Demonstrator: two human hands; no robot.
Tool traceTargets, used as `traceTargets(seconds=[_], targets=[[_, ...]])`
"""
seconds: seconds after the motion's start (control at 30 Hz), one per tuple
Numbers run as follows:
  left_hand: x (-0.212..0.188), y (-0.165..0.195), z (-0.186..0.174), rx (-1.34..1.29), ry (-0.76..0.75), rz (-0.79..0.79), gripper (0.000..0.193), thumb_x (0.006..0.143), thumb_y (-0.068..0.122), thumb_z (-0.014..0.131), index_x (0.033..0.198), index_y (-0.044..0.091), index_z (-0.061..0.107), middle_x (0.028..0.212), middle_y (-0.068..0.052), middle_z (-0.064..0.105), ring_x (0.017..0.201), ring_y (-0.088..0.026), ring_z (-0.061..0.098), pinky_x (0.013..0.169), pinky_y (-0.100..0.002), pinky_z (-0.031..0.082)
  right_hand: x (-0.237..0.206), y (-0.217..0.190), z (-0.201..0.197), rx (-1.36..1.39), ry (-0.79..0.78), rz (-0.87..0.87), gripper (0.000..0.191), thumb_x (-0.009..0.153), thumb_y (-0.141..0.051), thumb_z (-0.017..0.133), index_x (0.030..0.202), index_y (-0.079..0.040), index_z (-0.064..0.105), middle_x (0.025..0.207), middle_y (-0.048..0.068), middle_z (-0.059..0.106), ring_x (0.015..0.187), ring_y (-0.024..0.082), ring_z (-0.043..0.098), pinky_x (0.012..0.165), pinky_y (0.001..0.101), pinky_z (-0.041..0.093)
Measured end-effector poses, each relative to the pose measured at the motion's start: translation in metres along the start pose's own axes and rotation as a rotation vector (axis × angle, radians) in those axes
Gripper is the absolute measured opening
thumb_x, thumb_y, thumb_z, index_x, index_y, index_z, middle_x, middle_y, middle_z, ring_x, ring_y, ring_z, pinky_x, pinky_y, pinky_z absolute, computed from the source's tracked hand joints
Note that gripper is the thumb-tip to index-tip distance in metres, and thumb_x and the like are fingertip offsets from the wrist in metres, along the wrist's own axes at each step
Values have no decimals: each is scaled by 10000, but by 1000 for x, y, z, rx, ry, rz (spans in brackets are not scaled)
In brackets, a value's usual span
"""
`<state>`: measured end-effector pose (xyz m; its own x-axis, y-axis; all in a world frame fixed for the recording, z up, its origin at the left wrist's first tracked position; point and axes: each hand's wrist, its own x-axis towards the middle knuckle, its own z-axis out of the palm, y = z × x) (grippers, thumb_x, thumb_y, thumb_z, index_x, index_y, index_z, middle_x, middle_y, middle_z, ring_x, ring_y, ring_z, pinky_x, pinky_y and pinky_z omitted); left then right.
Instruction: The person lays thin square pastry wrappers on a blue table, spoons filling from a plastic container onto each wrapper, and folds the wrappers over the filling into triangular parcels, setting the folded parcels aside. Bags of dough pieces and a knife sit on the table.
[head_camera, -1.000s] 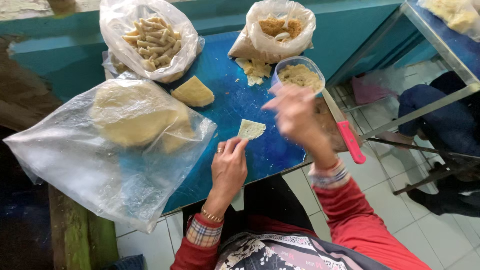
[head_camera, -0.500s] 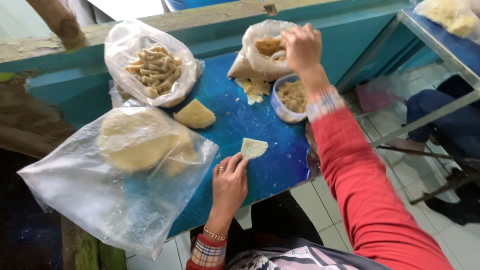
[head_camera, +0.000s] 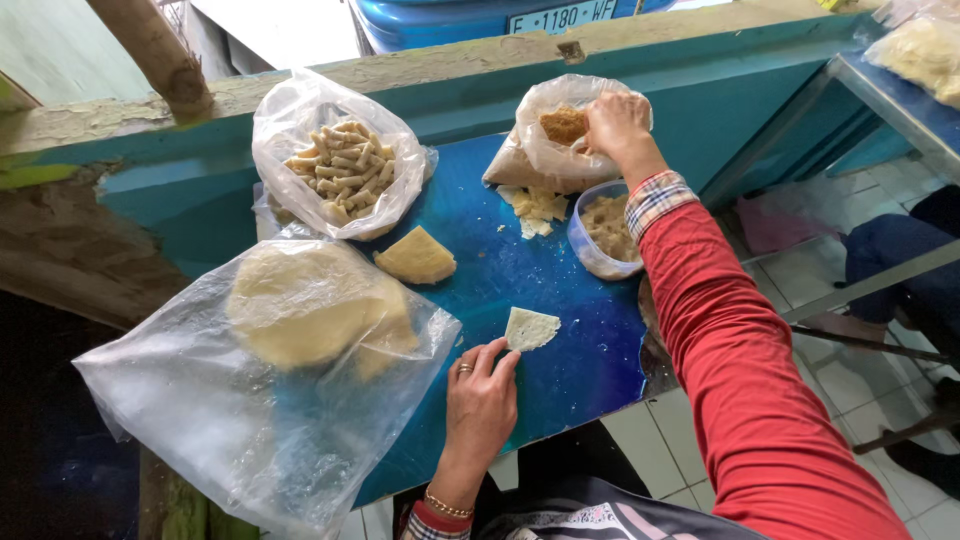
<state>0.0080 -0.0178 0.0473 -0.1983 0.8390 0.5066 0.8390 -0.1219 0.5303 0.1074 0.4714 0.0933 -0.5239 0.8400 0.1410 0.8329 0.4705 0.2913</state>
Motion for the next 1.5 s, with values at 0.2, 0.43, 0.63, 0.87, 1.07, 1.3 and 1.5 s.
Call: traceTargets(seconds=[0.2, 0.43, 0.63, 0.87, 1.07, 1.3, 1.5], targets=[[1, 1, -3, -23, 0, -8, 280, 827, 30, 670, 1099, 60, 733, 1231, -82, 677, 1172, -292, 603, 1008, -445, 442, 7, -7, 4, 233, -137, -195, 253, 794, -269, 783, 1035, -335, 823, 1056, 65, 758, 1058, 305, 707, 929, 454, 530], [1, -1, -2, -25, -6, -2, 275, 829, 27, 669, 1097, 55, 726, 1236, -82, 674, 1163, -287, 604, 1002, -441, 443, 14, 2, 10, 356, 252, -228, 117, 938, -195, 697, 1012, -104, 699, 972, 154, 738, 932, 350, 715, 812, 474, 559], [0, -1, -2, -17, 0, 4, 266, 831, 32, 676, 1091, 56, 725, 1232, -79, 673, 1162, -283, 605, 1003, -443, 441, 4, 6, 6, 968, 266, -27, 157, 927, -220, 690, 988, -76, 709, 820, 126, 705, 786, 302, 713, 728, 416, 562], [1, -2, -1, -18, -1, 7, 263, 831, 39, 680, 1089, 56, 726, 1228, -81, 674, 1156, -284, 606, 1002, -444, 443, 9, 5, 14, 781, 57, -78, 115, 914, -179, 692, 897, -127, 793, 883, 115, 751, 885, 288, 738, 835, 417, 576], [0, 0, -3, -13, -10, 2, 265, 835, 32, 676, 1094, 56, 728, 1230, -85, 673, 1165, -289, 604, 1002, -446, 440, 6, -6, 7, 379, 89, 25, 355, 881, -82, 678, 1234, -111, 658, 1037, 183, 727, 1018, 370, 696, 876, 473, 533], [1, 0, -4, -12, -12, 8, 286, 819, 26, 673, 1099, 52, 727, 1235, -87, 671, 1165, -290, 603, 1002, -451, 438, -3, -18, -7, 123, -86, -179, 292, 880, -297, 740, 1146, -177, 762, 1102, 150, 735, 1074, 333, 693, 898, 459, 538], [1, 0, -3, -12, -12, 2, 280, 819, 30, 674, 1093, 56, 727, 1235, -85, 672, 1170, -289, 602, 1003, -448, 439, 18, -19, 5, 103, 31, 2, 261, 976, -283, 598, 1023, -136, 809, 1034, 163, 775, 955, 331, 750, 787, 478, 587]])
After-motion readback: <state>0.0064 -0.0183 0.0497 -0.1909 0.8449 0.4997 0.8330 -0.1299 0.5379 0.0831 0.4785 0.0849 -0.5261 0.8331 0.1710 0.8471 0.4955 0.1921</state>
